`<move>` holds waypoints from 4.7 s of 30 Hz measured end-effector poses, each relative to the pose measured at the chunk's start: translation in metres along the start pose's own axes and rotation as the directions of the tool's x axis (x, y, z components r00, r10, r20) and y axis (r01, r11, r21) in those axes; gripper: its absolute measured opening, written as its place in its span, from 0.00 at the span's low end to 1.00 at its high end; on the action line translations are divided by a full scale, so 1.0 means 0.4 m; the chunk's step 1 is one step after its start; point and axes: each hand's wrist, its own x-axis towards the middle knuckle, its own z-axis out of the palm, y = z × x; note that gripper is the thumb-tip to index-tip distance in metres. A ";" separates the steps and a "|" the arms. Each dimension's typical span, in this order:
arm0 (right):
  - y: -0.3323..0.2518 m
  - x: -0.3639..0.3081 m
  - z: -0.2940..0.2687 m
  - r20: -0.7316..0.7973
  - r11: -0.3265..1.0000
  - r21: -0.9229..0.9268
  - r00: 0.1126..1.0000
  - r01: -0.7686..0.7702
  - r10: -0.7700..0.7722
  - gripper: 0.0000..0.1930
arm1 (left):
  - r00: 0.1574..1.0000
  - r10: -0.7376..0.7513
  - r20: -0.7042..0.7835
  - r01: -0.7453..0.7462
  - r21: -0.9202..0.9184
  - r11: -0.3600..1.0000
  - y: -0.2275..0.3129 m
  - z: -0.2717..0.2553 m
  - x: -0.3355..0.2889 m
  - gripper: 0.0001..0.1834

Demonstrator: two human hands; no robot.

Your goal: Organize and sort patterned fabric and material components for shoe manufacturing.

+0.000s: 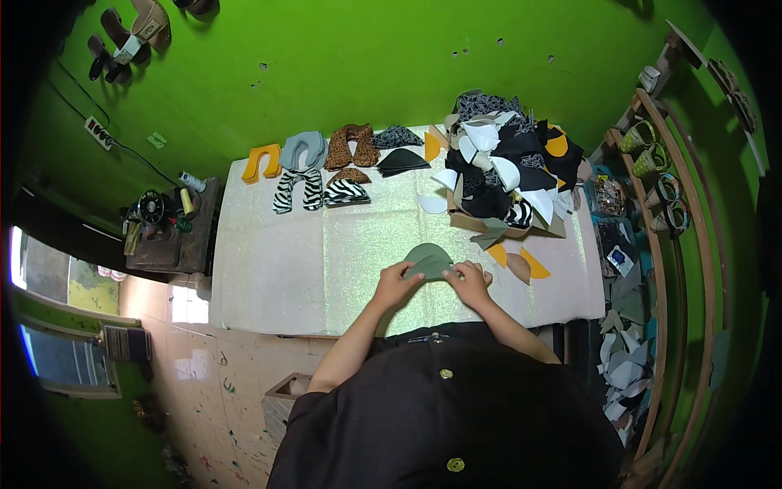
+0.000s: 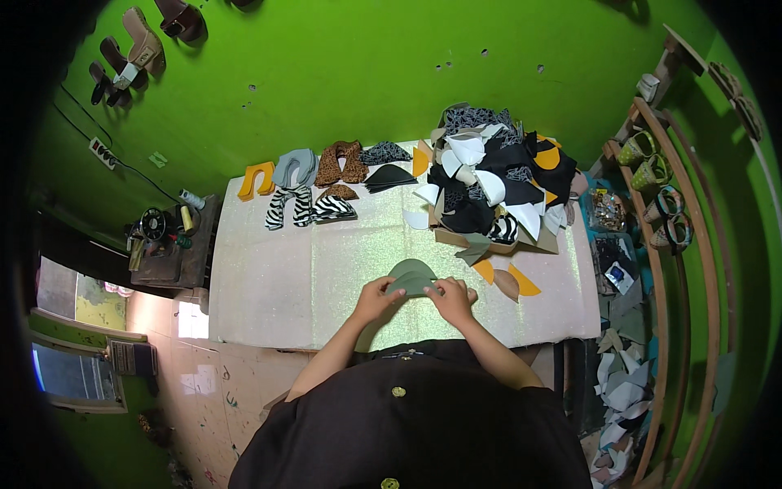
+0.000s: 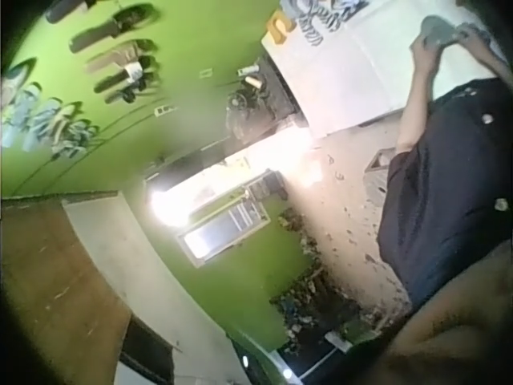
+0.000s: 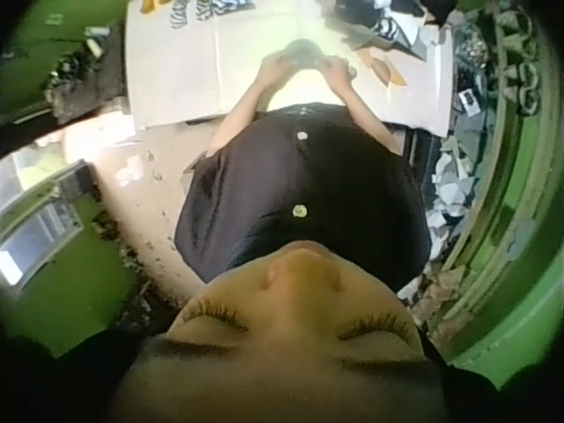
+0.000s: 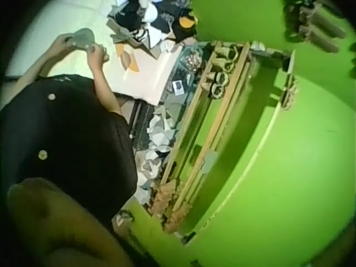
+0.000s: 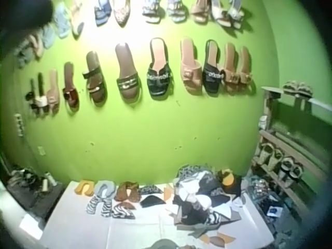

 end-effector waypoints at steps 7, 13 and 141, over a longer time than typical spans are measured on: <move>-0.032 0.078 0.006 -0.076 0.996 -0.093 0.997 0.007 -0.014 0.14 | 0.994 -0.071 -0.085 0.092 0.264 0.960 0.022 -0.022 0.069 0.17; -0.024 0.095 0.012 -0.023 0.981 -0.191 0.999 -0.028 0.024 0.14 | 0.998 -0.020 -0.065 0.046 0.442 0.896 0.029 -0.017 0.075 0.19; -0.033 0.106 0.042 0.034 0.964 -0.267 0.999 0.004 0.005 0.14 | 0.942 0.294 0.159 -0.328 0.605 0.725 0.014 0.024 0.100 0.24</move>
